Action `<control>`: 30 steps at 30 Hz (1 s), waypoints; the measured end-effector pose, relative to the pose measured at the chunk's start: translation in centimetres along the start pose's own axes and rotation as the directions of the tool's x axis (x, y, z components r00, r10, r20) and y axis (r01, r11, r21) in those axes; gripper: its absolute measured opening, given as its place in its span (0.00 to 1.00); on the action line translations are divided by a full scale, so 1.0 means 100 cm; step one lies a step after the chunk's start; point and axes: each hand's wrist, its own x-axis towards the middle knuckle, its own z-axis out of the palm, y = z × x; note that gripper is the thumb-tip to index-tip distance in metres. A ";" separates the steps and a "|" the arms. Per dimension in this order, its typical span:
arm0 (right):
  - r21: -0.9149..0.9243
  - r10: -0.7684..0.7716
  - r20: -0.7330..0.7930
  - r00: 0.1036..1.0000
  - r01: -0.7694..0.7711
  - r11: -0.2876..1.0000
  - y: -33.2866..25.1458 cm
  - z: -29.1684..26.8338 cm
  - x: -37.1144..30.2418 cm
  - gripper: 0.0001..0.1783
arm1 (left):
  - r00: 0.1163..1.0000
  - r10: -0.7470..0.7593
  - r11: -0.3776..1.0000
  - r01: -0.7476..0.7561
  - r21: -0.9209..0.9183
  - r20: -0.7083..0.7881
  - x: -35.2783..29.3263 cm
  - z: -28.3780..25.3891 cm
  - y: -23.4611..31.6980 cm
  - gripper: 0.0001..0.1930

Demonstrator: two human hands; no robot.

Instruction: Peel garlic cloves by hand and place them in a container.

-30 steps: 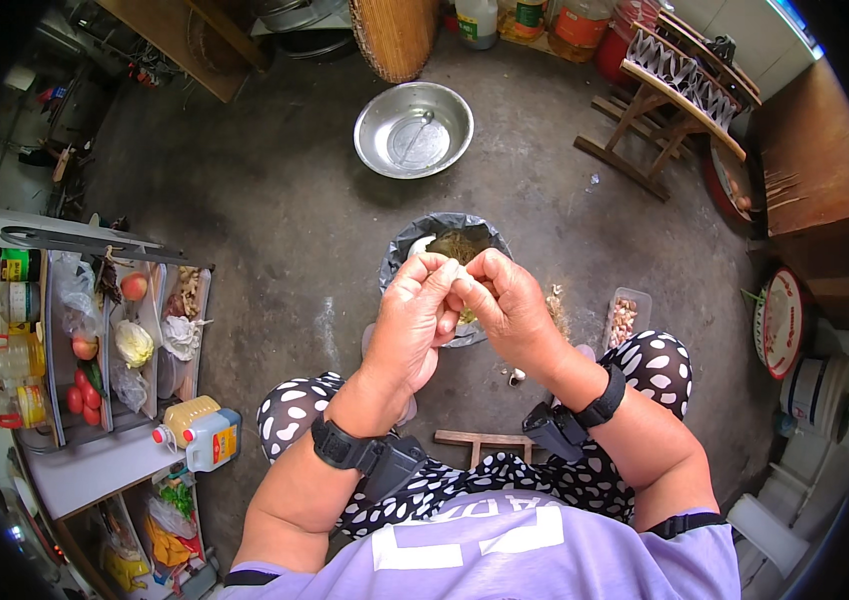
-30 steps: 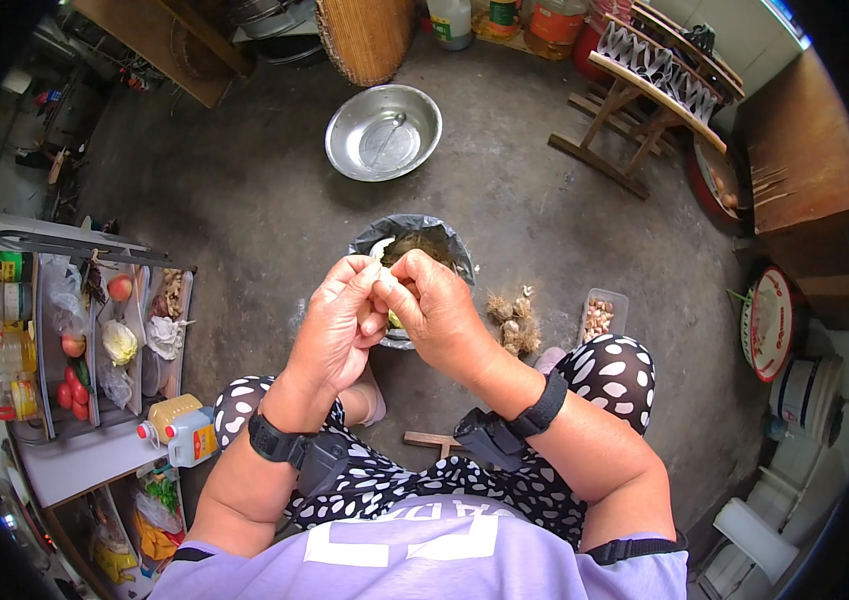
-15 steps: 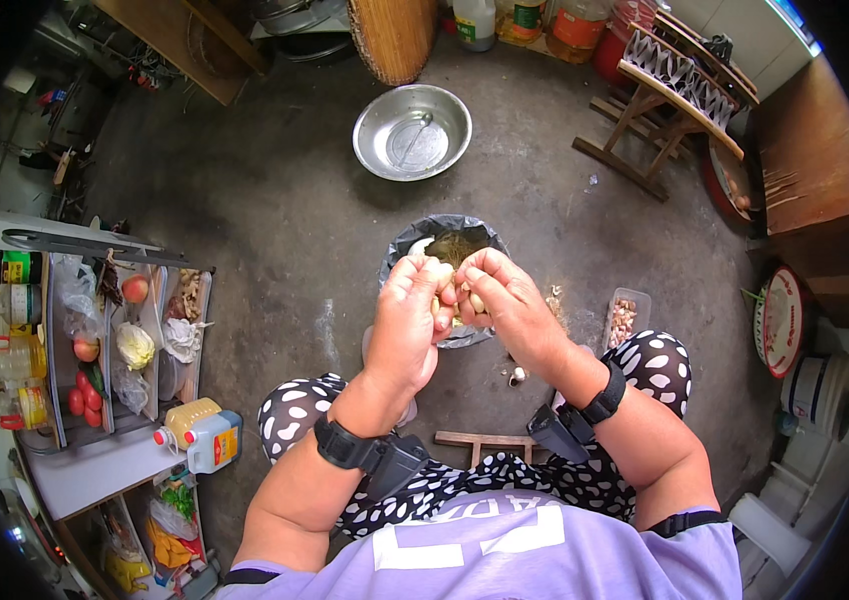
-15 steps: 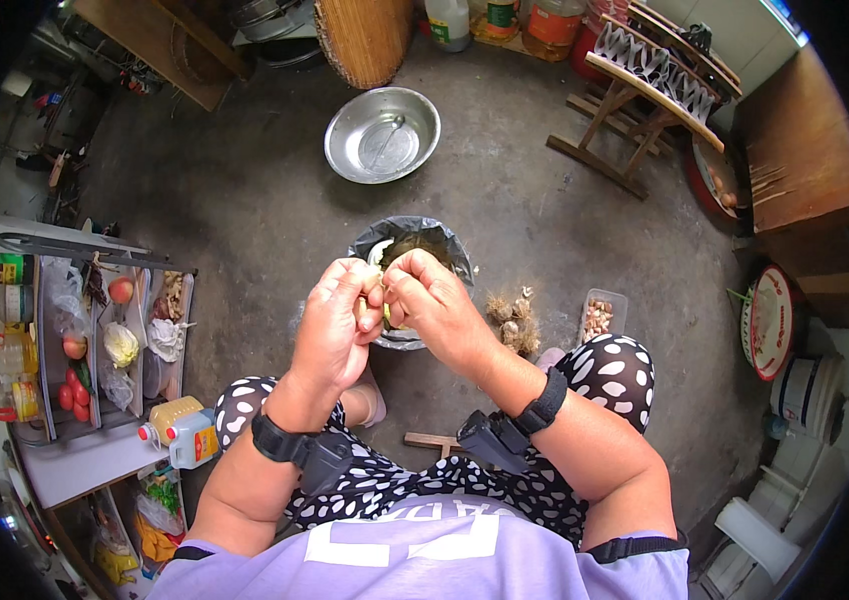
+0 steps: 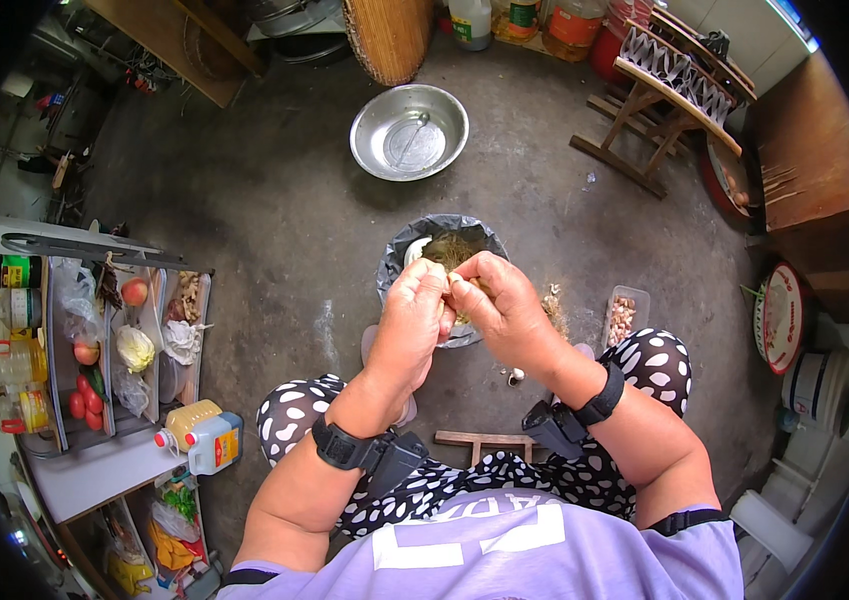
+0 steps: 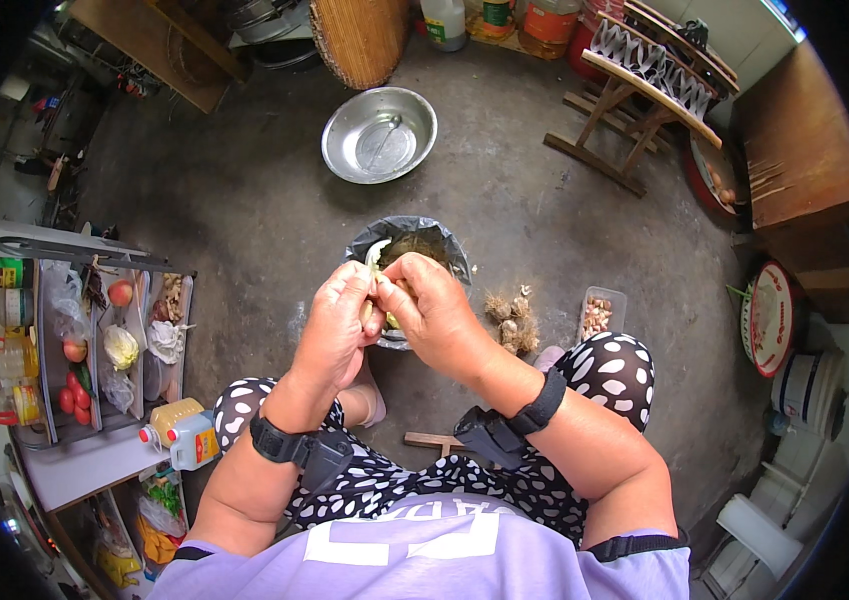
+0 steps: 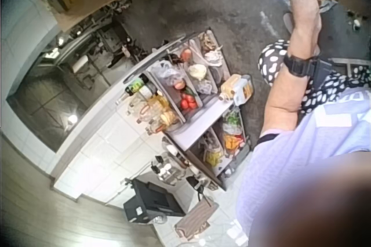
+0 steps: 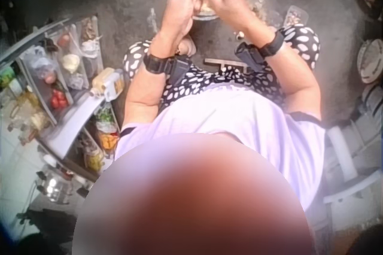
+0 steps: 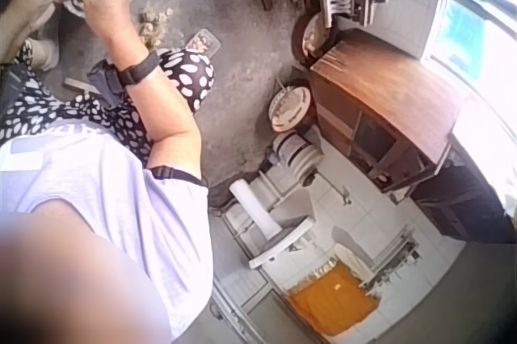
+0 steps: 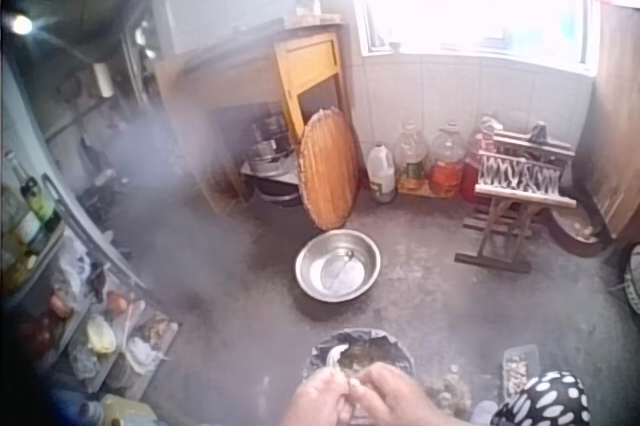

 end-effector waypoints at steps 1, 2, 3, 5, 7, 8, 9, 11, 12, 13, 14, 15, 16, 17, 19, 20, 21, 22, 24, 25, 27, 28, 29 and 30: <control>0.088 0.063 0.014 0.998 -0.064 0.994 -0.002 -0.001 0.000 0.08 | 1.000 0.000 1.000 0.000 0.000 -0.001 0.000 0.001 0.000 0.11; 0.088 0.063 0.015 0.998 -0.064 0.994 -0.005 -0.003 0.001 0.08 | 1.000 0.000 1.000 0.000 -0.017 -0.007 0.000 0.003 0.001 0.11; 0.289 0.203 0.092 0.975 -0.221 0.931 -0.009 -0.005 0.002 0.07 | 1.000 0.001 0.999 -0.001 -0.033 -0.013 0.000 0.004 0.002 0.11; 0.463 0.317 0.196 0.928 -0.372 0.804 -0.008 -0.009 0.003 0.07 | 1.000 -0.028 0.994 0.028 -0.106 0.004 0.001 -0.002 0.002 0.11; 0.631 0.418 0.218 0.882 -0.454 0.629 -0.003 -0.011 0.004 0.07 | 0.998 -0.056 0.982 0.059 -0.179 0.022 0.003 -0.007 0.000 0.11; 0.631 0.418 0.218 0.882 -0.454 0.629 -0.005 -0.013 0.005 0.07 | 0.998 -0.042 0.965 0.051 -0.256 0.040 0.005 -0.010 -0.003 0.10; 0.692 0.411 0.197 0.890 -0.424 0.585 -0.010 -0.014 0.007 0.08 | 0.998 -0.026 0.942 0.043 -0.333 0.056 0.006 -0.010 -0.002 0.10; 0.784 0.386 0.178 0.905 -0.367 0.501 -0.015 -0.015 0.009 0.07 | 0.999 -0.036 0.932 0.037 -0.360 0.008 0.003 -0.007 0.003 0.11; 0.784 0.387 0.176 0.905 -0.367 0.501 -0.014 -0.015 0.009 0.07 | 0.998 -0.050 0.921 0.033 -0.388 -0.034 0.003 -0.004 0.006 0.12; 0.733 0.410 0.138 0.901 -0.371 0.569 -0.014 -0.013 0.008 0.06 | 0.998 -0.051 0.921 0.034 -0.388 -0.033 0.004 -0.002 0.005 0.12; 0.677 0.430 0.097 0.898 -0.377 0.632 -0.012 -0.012 0.008 0.06 | 0.999 -0.049 0.902 0.035 -0.431 -0.022 0.005 -0.001 0.005 0.14; 0.677 0.430 0.099 0.898 -0.377 0.632 -0.012 -0.011 0.007 0.06 | 0.999 -0.046 0.881 0.034 -0.472 -0.013 0.005 -0.001 0.005 0.16; 0.582 0.354 0.086 0.931 -0.336 0.741 -0.011 -0.009 0.007 0.06 | 0.999 -0.045 0.881 0.033 -0.472 -0.015 0.004 -0.002 0.005 0.16; 0.476 0.275 0.085 0.958 -0.281 0.833 -0.009 -0.008 0.007 0.07 | 0.999 -0.035 0.885 0.021 -0.466 -0.022 0.004 -0.003 0.004 0.17; 0.313 0.174 -0.006 0.985 -0.164 0.936 -0.002 -0.002 0.004 0.08 | 0.999 -0.027 0.887 0.014 -0.462 -0.022 0.005 -0.003 0.003 0.18; 0.130 0.056 -0.074 0.996 -0.046 0.990 -0.001 0.001 0.003 0.10 | 0.999 -0.040 0.895 0.039 -0.445 0.006 0.004 -0.002 0.003 0.19; 0.036 -0.009 -0.109 0.994 0.013 0.999 -0.011 0.001 0.003 0.09 | 0.998 -0.054 0.902 0.062 -0.427 0.031 0.004 -0.002 0.002 0.19; 0.037 -0.008 -0.109 0.994 0.012 0.999 -0.009 0.003 0.003 0.09 | 0.998 -0.054 0.902 0.062 -0.427 0.030 0.003 -0.001 0.003 0.19; 0.022 0.036 -0.085 0.996 -0.034 0.999 -0.001 0.007 0.002 0.07 | 0.996 -0.042 0.903 0.070 -0.424 0.074 0.001 0.003 0.004 0.17; 0.022 0.037 -0.085 0.996 -0.035 0.999 -0.002 0.007 0.002 0.07 | 0.996 -0.043 0.903 0.071 -0.424 0.074 0.001 0.002 0.004 0.17; -0.105 0.031 -0.080 0.996 -0.040 0.994 -0.006 0.004 0.002 0.05 | 0.991 -0.071 0.909 0.111 -0.402 0.111 0.000 0.000 0.002 0.18; -0.106 0.032 -0.081 0.996 -0.040 0.994 -0.002 0.002 0.003 0.05 | 0.991 -0.072 0.909 0.112 -0.401 0.112 0.000 -0.001 0.001 0.18; 0.042 0.155 -0.089 0.984 -0.152 0.987 0.004 0.001 0.004 0.04 | 0.993 -0.058 0.905 0.095 -0.415 0.102 0.001 -0.003 -0.001 0.16; 0.190 0.277 -0.076 0.958 -0.258 0.947 0.005 -0.001 0.007 0.05 | 0.995 -0.043 0.899 0.079 -0.430 0.091 0.001 -0.004 -0.002 0.14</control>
